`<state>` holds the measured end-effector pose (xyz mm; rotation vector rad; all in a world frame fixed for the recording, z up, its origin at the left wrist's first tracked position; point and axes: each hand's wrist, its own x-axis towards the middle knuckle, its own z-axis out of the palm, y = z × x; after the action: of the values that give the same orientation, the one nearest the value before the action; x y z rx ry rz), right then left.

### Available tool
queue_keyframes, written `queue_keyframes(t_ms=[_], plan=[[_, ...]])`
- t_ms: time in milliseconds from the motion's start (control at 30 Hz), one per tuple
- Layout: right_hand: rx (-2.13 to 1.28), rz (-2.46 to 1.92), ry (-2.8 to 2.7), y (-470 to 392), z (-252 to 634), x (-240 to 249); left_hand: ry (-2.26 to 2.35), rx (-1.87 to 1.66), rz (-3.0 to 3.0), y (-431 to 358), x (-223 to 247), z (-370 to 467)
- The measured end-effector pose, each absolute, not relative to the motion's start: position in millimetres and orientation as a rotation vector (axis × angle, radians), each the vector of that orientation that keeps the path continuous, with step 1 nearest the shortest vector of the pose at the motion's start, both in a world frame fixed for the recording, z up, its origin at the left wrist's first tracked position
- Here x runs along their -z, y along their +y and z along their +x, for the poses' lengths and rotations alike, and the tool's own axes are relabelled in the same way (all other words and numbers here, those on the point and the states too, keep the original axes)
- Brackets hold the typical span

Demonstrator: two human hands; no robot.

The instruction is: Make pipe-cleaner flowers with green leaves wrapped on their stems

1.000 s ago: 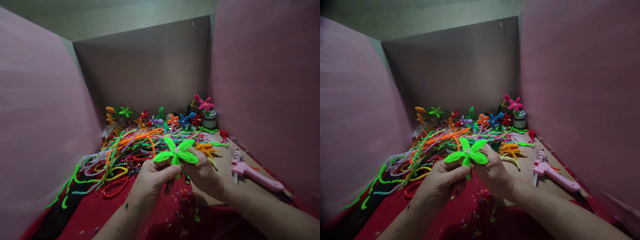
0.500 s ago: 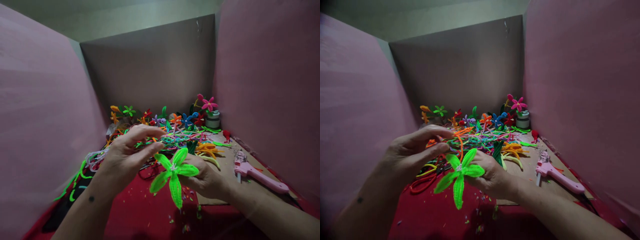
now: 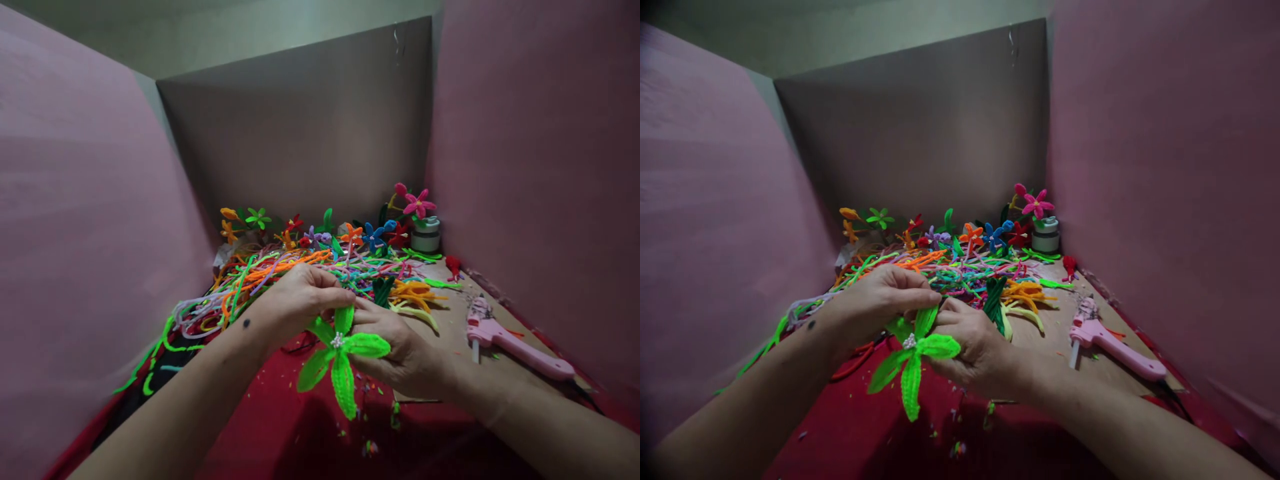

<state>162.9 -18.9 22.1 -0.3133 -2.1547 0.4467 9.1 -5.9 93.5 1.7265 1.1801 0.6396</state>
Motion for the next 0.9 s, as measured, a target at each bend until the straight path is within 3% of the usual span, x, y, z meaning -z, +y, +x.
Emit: queue_keyframes(t_ms=[300,500,633,800,900], plan=[[-0.571,-0.345,-2.027,-15.2,163.8,-16.8,1.114,-0.708,1.774,-8.9,-96.8,3.5],[-0.696,-0.567,-1.888,-17.2,163.5,-17.3,1.231,-1.236,2.152,-31.2,-97.7,2.9],[-0.812,-0.582,-1.774,-16.7,161.8,-17.5,1.158,-1.323,2.427,-52.2,-94.3,4.2],[-1.138,-0.689,-1.491,-8.7,161.7,-14.8,1.358,-1.642,1.840,-45.3,-76.1,-6.0],[-1.205,-0.713,-1.342,-2.0,160.8,-11.3,1.254,-1.285,1.608,-30.4,-55.3,-1.5]])
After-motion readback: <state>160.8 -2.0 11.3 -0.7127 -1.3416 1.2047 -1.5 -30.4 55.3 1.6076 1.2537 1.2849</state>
